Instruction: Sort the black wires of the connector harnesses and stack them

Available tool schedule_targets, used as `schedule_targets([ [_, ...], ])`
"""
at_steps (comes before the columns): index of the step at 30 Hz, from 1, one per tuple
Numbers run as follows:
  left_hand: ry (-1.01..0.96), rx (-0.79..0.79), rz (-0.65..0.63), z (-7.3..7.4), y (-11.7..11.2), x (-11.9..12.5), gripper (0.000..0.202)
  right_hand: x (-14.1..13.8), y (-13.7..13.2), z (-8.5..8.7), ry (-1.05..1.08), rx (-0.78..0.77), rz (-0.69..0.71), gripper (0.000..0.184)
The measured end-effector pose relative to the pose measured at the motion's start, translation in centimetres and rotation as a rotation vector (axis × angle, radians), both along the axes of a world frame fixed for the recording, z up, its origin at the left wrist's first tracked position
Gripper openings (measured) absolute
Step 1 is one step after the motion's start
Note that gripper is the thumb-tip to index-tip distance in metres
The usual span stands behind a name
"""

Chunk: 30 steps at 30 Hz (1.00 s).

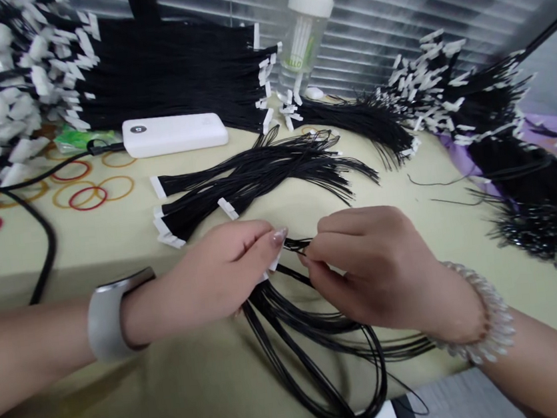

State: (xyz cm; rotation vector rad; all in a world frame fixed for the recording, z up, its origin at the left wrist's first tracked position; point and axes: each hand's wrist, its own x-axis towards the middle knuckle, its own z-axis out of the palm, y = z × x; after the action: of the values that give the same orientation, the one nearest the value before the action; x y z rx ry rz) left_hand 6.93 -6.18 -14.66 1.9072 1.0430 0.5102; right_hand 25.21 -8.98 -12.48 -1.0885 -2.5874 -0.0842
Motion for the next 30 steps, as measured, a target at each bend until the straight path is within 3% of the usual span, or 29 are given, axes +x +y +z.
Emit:
schedule_targets([
  [14,0.022,0.045,-0.009,0.1,-0.4,0.2,0.035,-0.2,0.0,0.0,-0.007,0.037,0.044,0.023],
  [22,-0.045,0.014,0.041,-0.3,-0.5,-0.1,0.034,0.1,0.7,-0.5,-0.02,0.041,-0.036,0.021],
  [25,-0.02,0.005,0.085,-0.3,-0.6,-0.1,0.036,0.6,1.1,-0.1,0.016,0.042,-0.08,0.017],
  [28,-0.085,-0.088,0.171,-0.3,-0.5,-0.1,0.036,1.3,1.6,0.7,0.116,0.15,-0.104,0.034],
  [30,-0.176,-0.164,0.26,-0.4,-0.4,0.0,0.037,1.7,1.8,1.4,0.175,0.253,-0.123,0.036],
])
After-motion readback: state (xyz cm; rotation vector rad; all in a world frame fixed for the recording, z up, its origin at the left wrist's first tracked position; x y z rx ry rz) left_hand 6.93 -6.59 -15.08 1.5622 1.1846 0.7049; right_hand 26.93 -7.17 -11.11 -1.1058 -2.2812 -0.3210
